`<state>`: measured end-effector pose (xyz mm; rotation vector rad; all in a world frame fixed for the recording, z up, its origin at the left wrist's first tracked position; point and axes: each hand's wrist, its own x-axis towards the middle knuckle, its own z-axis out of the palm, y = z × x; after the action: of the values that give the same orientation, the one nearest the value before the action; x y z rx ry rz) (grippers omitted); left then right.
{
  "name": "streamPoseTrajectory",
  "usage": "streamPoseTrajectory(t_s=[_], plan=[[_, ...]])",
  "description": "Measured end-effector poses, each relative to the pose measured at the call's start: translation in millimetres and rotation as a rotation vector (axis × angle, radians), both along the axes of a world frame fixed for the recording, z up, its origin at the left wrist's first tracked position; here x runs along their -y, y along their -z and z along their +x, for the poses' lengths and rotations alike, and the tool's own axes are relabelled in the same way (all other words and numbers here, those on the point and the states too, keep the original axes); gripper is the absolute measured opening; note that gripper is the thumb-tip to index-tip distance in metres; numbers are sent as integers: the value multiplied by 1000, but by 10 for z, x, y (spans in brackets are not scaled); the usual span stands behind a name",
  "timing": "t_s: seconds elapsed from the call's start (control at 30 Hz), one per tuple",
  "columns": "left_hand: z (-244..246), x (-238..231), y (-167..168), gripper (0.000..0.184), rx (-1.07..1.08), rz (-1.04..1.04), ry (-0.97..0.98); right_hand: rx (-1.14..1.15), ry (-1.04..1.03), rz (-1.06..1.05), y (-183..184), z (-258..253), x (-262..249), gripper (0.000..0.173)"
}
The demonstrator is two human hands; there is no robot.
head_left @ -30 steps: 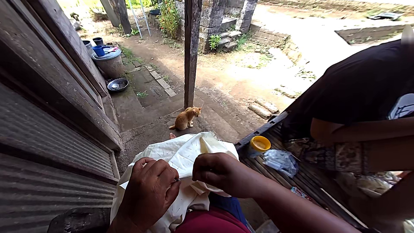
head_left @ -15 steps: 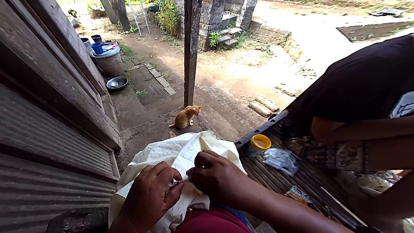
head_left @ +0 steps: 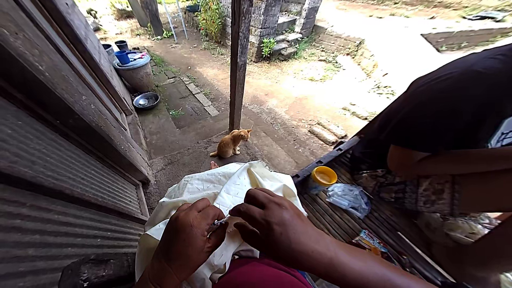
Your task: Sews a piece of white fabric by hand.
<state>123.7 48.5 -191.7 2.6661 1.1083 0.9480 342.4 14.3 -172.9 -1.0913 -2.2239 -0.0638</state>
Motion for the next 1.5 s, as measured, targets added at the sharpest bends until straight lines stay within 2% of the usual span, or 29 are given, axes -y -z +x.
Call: streamPoseTrajectory(t_s=[0.3, 0.4, 0.47, 0.53, 0.63, 0.7, 0.77, 0.8, 0.87, 0.9, 0.97, 1.07, 1.17, 1.2, 1.5], plan=[[4, -2, -1, 23, -25, 37, 27, -7, -15, 2, -14, -52, -35, 11], [5, -11, 18, 18, -72, 81, 13, -8, -24, 14, -1, -64, -43, 13], [-6, -16, 20, 32, -84, 93, 6, -3, -17, 20, 7, -61, -45, 14], [5, -15, 4, 49, 4, 72, 28, -5, -13, 24, 6, -51, -50, 15], [46, 5, -22, 34, 202, 6, 126, -35, -29, 16, -6, -25, -52, 13], [62, -12, -3, 30, 326, -103, 193, -77, -55, 14, -26, -3, -62, 11], [62, -51, 27, 27, 447, -332, 319, -129, -105, 4, -40, 18, -72, 11], [59, -70, 39, 34, 500, -479, 403, -145, -138, -9, -46, 28, -73, 10], [54, -117, 46, 69, 554, -783, 608, -162, -202, -35, -54, 40, -71, 9], [55, -133, 45, 80, 547, -890, 697, -168, -227, -39, -55, 41, -73, 9], [61, -140, 52, 84, 542, -1026, 827, -179, -265, -56, -59, 55, -75, 8], [91, -139, 74, 69, 551, -1096, 874, -199, -279, -94, -61, 101, -71, 8], [105, -144, 102, 27, 571, -1090, 816, -214, -247, -54, -14, 124, -71, 8], [109, -143, 116, 18, 588, -1104, 801, -219, -237, -35, 8, 125, -71, 8], [125, -92, 139, 11, 669, -1081, 577, -264, -140, 56, 209, 107, -93, 9]])
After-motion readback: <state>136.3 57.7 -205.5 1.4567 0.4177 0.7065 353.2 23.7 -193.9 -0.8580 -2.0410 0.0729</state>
